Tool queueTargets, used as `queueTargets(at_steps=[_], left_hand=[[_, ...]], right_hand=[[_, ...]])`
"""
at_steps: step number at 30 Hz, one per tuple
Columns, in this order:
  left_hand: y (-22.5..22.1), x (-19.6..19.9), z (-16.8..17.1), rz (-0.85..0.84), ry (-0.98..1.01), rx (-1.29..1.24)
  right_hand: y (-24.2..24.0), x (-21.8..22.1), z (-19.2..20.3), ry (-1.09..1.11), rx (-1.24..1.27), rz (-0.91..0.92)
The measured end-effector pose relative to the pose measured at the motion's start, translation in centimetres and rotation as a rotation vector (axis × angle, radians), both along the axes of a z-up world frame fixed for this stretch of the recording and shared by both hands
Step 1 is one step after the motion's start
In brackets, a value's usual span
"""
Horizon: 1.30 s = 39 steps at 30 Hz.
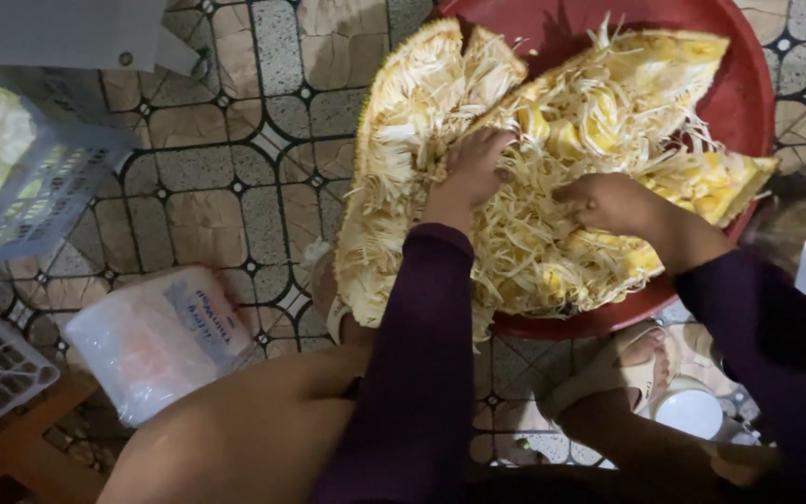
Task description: Extracting edible bulbs from a jackfruit and placing them into a bowl
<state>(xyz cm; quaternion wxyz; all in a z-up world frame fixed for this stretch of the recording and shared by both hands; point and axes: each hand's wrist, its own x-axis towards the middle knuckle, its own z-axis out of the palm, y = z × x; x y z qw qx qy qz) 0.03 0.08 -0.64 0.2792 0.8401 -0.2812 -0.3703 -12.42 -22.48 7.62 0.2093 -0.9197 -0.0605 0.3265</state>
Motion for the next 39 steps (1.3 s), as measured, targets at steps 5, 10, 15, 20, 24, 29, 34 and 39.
queueTargets(at_steps=[5,10,15,20,24,29,34,39], left_hand=[[-0.3,0.4,-0.7,-0.025,-0.011,0.030],[0.3,0.1,1.4,0.006,0.031,-0.001],[0.2,0.6,1.5,-0.020,0.019,0.030],[-0.1,0.0,0.9,-0.009,-0.027,0.069],[-0.1,0.5,3.4,-0.006,-0.064,0.109],[-0.2,-0.1,3.3,0.019,-0.027,0.103],[-0.5,-0.2,1.9,0.025,-0.071,0.095],[-0.5,0.2,0.5,0.026,-0.065,0.081]], right_hand=[[0.0,-0.3,-0.1,-0.017,0.099,-0.087],[-0.6,-0.6,-3.4,0.055,-0.052,-0.110],[1.2,-2.3,-5.2,-0.107,-0.377,0.146],[2.9,-0.4,-2.8,0.038,-0.379,-0.016],[5.0,2.1,-1.4,0.154,-0.406,-0.248],[5.7,2.4,1.6,0.259,-0.473,-0.126],[5.3,1.5,-2.7,0.239,-0.426,-0.348],[5.9,-0.9,4.3,0.084,-0.303,-0.328]])
